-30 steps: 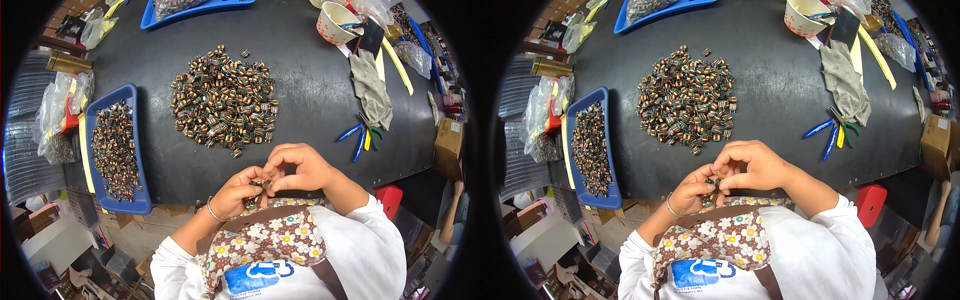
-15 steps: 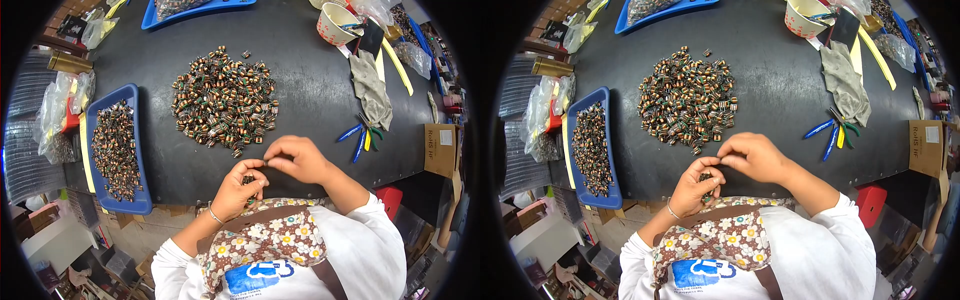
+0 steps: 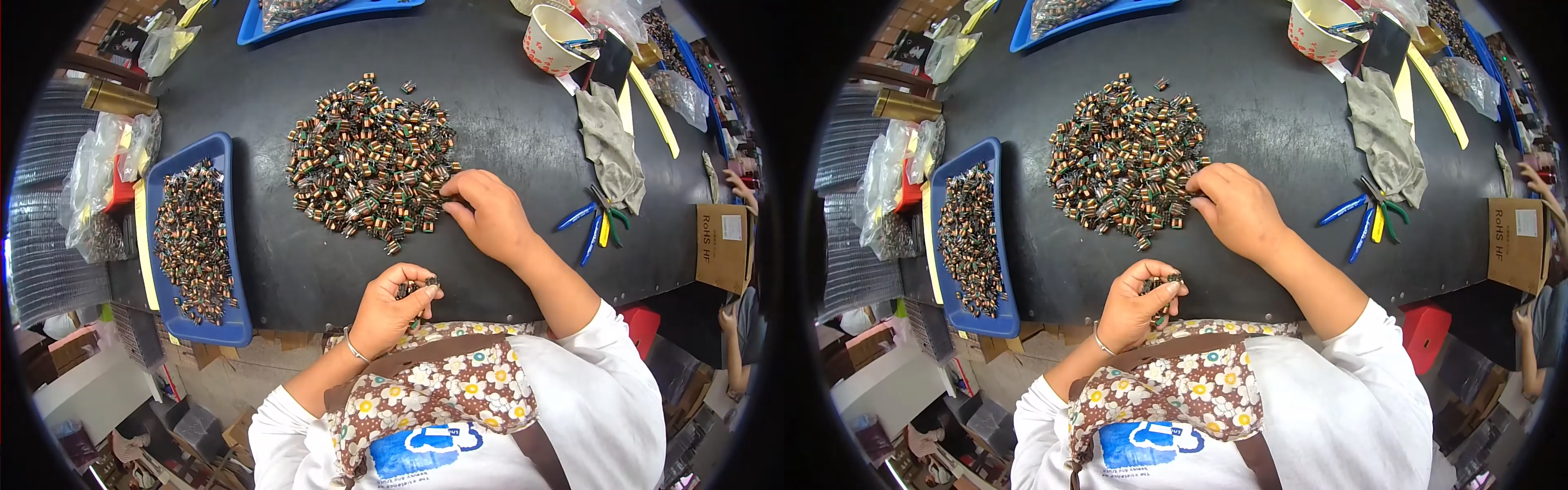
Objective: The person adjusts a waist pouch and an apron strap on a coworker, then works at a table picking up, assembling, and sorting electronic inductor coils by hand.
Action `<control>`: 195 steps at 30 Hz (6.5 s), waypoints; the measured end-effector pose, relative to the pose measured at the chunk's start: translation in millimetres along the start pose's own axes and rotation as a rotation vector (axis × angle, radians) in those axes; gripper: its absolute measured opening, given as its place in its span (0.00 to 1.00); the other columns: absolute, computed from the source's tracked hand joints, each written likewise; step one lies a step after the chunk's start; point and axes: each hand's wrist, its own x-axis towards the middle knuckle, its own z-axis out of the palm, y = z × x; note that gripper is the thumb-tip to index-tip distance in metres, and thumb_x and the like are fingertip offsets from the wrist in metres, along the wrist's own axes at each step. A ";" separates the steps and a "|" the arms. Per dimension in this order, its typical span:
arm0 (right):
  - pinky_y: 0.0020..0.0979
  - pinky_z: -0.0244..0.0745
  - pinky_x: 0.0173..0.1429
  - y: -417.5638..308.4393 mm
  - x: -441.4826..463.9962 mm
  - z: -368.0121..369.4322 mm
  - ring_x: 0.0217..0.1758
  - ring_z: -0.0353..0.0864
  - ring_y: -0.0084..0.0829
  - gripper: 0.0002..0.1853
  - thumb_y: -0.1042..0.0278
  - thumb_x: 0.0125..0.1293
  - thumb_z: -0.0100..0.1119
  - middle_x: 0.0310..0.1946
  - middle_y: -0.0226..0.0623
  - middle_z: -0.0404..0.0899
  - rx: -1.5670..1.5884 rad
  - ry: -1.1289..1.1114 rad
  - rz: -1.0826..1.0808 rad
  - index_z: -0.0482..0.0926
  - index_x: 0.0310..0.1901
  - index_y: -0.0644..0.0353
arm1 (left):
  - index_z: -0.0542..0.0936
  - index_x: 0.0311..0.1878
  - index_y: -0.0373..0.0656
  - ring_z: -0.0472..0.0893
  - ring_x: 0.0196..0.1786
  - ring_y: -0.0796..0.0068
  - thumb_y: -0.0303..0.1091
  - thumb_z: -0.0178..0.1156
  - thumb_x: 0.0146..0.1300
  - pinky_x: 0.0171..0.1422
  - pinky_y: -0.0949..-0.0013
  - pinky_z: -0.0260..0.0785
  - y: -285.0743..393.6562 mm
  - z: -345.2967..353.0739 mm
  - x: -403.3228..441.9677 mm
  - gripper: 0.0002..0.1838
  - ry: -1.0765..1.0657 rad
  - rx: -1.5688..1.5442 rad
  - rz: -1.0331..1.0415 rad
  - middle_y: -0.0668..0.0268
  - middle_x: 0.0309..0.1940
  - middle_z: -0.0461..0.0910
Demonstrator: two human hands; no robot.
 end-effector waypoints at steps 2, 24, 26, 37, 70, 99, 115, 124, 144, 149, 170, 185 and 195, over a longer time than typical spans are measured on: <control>0.36 0.72 0.45 -0.7 -4.7 -2.6 0.40 0.77 0.40 0.13 0.77 0.49 0.63 0.36 0.37 0.78 -0.013 -0.017 0.001 0.76 0.38 0.59 | 0.72 0.41 0.40 0.75 0.26 0.83 0.25 0.56 0.63 0.19 0.81 0.62 0.2 0.3 0.2 0.05 0.004 0.026 -0.001 0.62 0.32 0.79; 0.33 0.72 0.43 -11.2 -25.5 -0.9 0.39 0.76 0.41 0.13 0.78 0.50 0.62 0.37 0.37 0.75 -0.022 -0.156 -0.014 0.77 0.40 0.60 | 0.71 0.40 0.41 0.76 0.26 0.84 0.24 0.57 0.61 0.21 0.82 0.64 -0.6 2.7 -0.9 0.06 0.026 0.136 0.066 0.64 0.32 0.78; 0.31 0.73 0.42 -10.5 -30.0 -0.5 0.39 0.78 0.36 0.11 0.79 0.53 0.60 0.36 0.36 0.75 0.168 -0.137 0.004 0.77 0.40 0.61 | 0.71 0.40 0.41 0.75 0.26 0.84 0.23 0.57 0.61 0.21 0.82 0.64 -2.3 1.5 0.0 0.06 0.020 0.140 0.095 0.64 0.32 0.78; 0.26 0.72 0.39 -30.5 -47.7 -7.8 0.35 0.78 0.25 0.06 0.77 0.56 0.60 0.31 0.34 0.79 0.697 -0.285 0.165 0.80 0.37 0.62 | 0.73 0.40 0.42 0.72 0.22 0.91 0.27 0.60 0.58 0.20 0.85 0.59 -5.9 0.6 2.5 0.08 0.030 0.056 0.096 0.71 0.25 0.77; 0.22 0.74 0.38 -7.4 -31.1 -14.0 0.32 0.76 0.19 0.09 0.76 0.52 0.64 0.31 0.30 0.76 0.664 -0.182 0.383 0.77 0.36 0.62 | 0.73 0.32 0.37 0.76 0.30 0.71 0.34 0.57 0.61 0.25 0.75 0.65 5.9 -3.3 22.7 0.09 -0.657 -0.200 -0.303 0.57 0.30 0.76; 0.22 0.71 0.42 -15.4 -20.5 0.7 0.38 0.75 0.21 0.09 0.80 0.59 0.55 0.37 0.34 0.75 0.673 -0.073 0.309 0.78 0.41 0.64 | 0.73 0.37 0.39 0.71 0.23 0.77 0.31 0.57 0.58 0.22 0.77 0.58 20.1 -30.1 25.9 0.07 -0.415 -0.324 -0.204 0.62 0.25 0.72; 0.22 0.72 0.45 -21.7 -27.8 -2.1 0.39 0.76 0.17 0.11 0.79 0.58 0.59 0.36 0.30 0.78 0.905 -0.202 0.430 0.77 0.43 0.63 | 0.73 0.50 0.36 0.73 0.54 0.71 0.31 0.48 0.68 0.61 0.63 0.64 138.8 -195.9 -80.1 0.12 0.862 0.727 0.791 0.60 0.50 0.76; 0.25 0.74 0.41 -51.7 -25.6 -10.3 0.37 0.79 0.25 0.09 0.79 0.53 0.63 0.35 0.36 0.79 0.798 -0.289 0.180 0.79 0.38 0.63 | 0.71 0.50 0.35 0.79 0.42 0.67 0.42 0.43 0.71 0.44 0.66 0.74 35.9 -46.4 0.6 0.18 -0.221 -0.167 0.064 0.54 0.42 0.77; 0.32 0.73 0.45 -37.3 -24.4 -9.5 0.39 0.79 0.34 0.08 0.80 0.49 0.62 0.32 0.32 0.80 0.454 -0.289 -0.051 0.79 0.32 0.57 | 0.72 0.47 0.39 0.73 0.24 0.84 0.32 0.54 0.65 0.24 0.83 0.62 14.3 -21.2 18.7 0.10 -0.194 -0.041 -0.144 0.66 0.28 0.77; 0.32 0.73 0.43 -17.0 -14.2 4.8 0.38 0.79 0.35 0.10 0.79 0.49 0.63 0.35 0.32 0.81 0.173 -0.029 -0.011 0.79 0.35 0.59 | 0.74 0.44 0.39 0.70 0.20 0.87 0.26 0.56 0.63 0.20 0.86 0.58 13.7 -20.1 15.5 0.07 -0.116 0.065 -0.062 0.64 0.28 0.79; 0.29 0.75 0.34 -34.5 -30.0 -0.7 0.30 0.80 0.35 0.06 0.74 0.51 0.64 0.28 0.36 0.78 0.335 -0.159 0.134 0.78 0.32 0.61 | 0.71 0.41 0.40 0.73 0.21 0.86 0.25 0.55 0.63 0.20 0.84 0.62 11.5 -18.4 12.2 0.05 -0.065 0.070 0.011 0.60 0.31 0.80; 0.25 0.74 0.31 -46.1 -35.8 1.0 0.28 0.79 0.26 0.08 0.76 0.52 0.62 0.28 0.35 0.76 0.506 -0.259 0.256 0.73 0.32 0.62 | 0.71 0.40 0.39 0.72 0.22 0.88 0.25 0.56 0.61 0.22 0.85 0.63 10.3 -18.9 9.1 0.06 -0.003 0.294 0.107 0.65 0.32 0.79; 0.24 0.70 0.31 -37.2 -24.6 3.6 0.27 0.76 0.24 0.05 0.77 0.53 0.61 0.30 0.34 0.77 0.422 -0.169 0.146 0.77 0.33 0.62 | 0.73 0.42 0.39 0.72 0.23 0.89 0.25 0.58 0.59 0.23 0.84 0.63 11.5 -22.0 9.7 0.08 -0.011 0.218 0.069 0.69 0.30 0.78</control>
